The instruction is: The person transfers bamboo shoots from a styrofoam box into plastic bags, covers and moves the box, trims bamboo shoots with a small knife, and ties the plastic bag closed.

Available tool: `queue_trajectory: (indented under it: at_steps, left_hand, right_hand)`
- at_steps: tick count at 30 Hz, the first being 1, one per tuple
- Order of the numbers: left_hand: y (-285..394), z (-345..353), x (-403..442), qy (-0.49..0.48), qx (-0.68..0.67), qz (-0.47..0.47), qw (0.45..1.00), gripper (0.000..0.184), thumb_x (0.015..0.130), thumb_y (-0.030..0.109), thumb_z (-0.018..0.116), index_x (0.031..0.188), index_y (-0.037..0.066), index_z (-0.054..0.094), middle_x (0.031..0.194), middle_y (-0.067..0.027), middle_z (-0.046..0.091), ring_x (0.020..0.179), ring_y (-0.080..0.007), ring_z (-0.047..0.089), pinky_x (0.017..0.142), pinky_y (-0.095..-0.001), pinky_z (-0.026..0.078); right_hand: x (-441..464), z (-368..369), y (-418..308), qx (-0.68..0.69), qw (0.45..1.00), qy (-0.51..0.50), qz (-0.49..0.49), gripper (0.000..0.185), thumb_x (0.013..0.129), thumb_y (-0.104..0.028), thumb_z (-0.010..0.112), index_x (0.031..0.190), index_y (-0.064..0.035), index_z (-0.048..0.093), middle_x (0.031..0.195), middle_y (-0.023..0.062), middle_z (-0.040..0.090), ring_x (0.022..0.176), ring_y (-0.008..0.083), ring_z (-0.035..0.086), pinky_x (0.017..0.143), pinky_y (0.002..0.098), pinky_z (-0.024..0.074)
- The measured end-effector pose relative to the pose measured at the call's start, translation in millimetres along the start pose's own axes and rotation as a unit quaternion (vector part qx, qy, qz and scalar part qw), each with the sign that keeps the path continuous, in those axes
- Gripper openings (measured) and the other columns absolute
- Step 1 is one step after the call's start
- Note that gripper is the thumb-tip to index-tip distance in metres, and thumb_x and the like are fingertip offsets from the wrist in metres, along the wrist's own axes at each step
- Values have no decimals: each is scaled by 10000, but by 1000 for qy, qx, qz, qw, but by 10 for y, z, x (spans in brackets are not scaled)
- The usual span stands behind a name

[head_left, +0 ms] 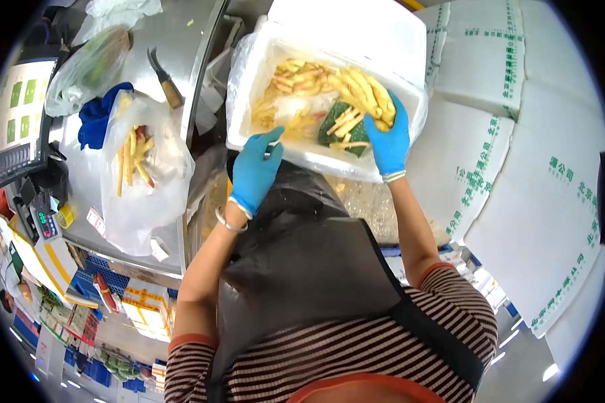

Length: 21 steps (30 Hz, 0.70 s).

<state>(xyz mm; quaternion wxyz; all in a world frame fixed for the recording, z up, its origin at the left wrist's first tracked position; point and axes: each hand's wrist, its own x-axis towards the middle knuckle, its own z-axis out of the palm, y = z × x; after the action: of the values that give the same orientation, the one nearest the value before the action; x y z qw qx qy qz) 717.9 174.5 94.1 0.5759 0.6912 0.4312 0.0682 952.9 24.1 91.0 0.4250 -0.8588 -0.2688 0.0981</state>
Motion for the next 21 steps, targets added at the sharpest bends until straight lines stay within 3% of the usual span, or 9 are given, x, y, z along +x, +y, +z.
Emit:
queue_trajectory:
  at_steps: [3,6,7,8,11,12,14,16,21]
  left_hand:
    - [197,44,99,-178,-362,-155,902,367,964,277,584,1268,73,597,1134,-36,627,1030,-179,618,920,-295,477]
    - [362,243,120,-176,-658,-191,707,412,972,339,549,1283,70,561,1155,-50,618,1082,-190,588,959,-334,468]
    - [301,303,191,-179,-666,-202,695,333,937,276,602,1157,27,621,1014,-37,647,999,-144,601,856,-274,484]
    - [175,315,190,-139,-647,-206,721,332,926,254,609,1161,20,613,1021,-44,648,986,-147,606,847,-280,488]
    - [-161,3,149,-68,-512,-207,831,381,863,166,637,1192,-14,571,1051,-71,650,933,-164,633,820,-298,503]
    - [-66,-80,46,-37,-503,-199,840,405,837,145,640,1198,-23,569,1061,-83,651,912,-174,643,836,-302,506]
    - [-84,-226,-81,-46,-505,-210,836,465,817,127,637,1246,-24,540,1085,-92,642,954,-193,641,867,-318,507]
    - [-165,-251,-159,-56,-546,-237,802,509,818,104,628,1297,-14,502,1132,-100,627,1008,-218,631,899,-342,506]
    - [-464,-280,-271,-61,-592,-274,755,569,827,107,605,1364,16,442,1216,-123,601,1113,-265,598,965,-401,484]
  right_hand:
    - [-58,87,-219,-108,993,-42,-29,669,743,-146,753,1367,-124,515,1190,150,609,1030,308,592,864,399,478]
    - [-331,223,-529,-183,960,-99,-188,696,717,-148,764,1372,-168,528,1115,115,631,984,292,583,844,402,466]
    - [-421,266,-654,-179,944,-147,-233,660,739,-162,761,1362,-170,543,1121,110,642,994,284,595,854,404,472]
    - [-472,285,-747,-173,925,-194,-276,624,761,-175,759,1352,-172,559,1126,106,654,1004,276,607,864,406,478]
    - [-268,378,-592,169,879,-438,-80,528,827,-209,726,1334,-177,582,1171,99,654,1032,235,624,912,381,491]
    - [-97,343,-579,231,850,-466,79,463,876,-229,688,1325,-175,587,1209,96,643,1055,196,620,956,334,486]
    - [226,611,-187,31,922,-383,50,421,888,-245,659,1294,-153,600,1219,95,633,1036,228,634,910,344,514]
    - [473,1146,719,-158,943,-261,-131,433,877,-232,642,1296,-143,574,1248,132,596,1128,313,579,944,454,467]
    - [659,1766,1124,-409,860,-208,-224,358,815,-178,655,1172,-144,646,1022,104,632,989,304,588,921,464,409]
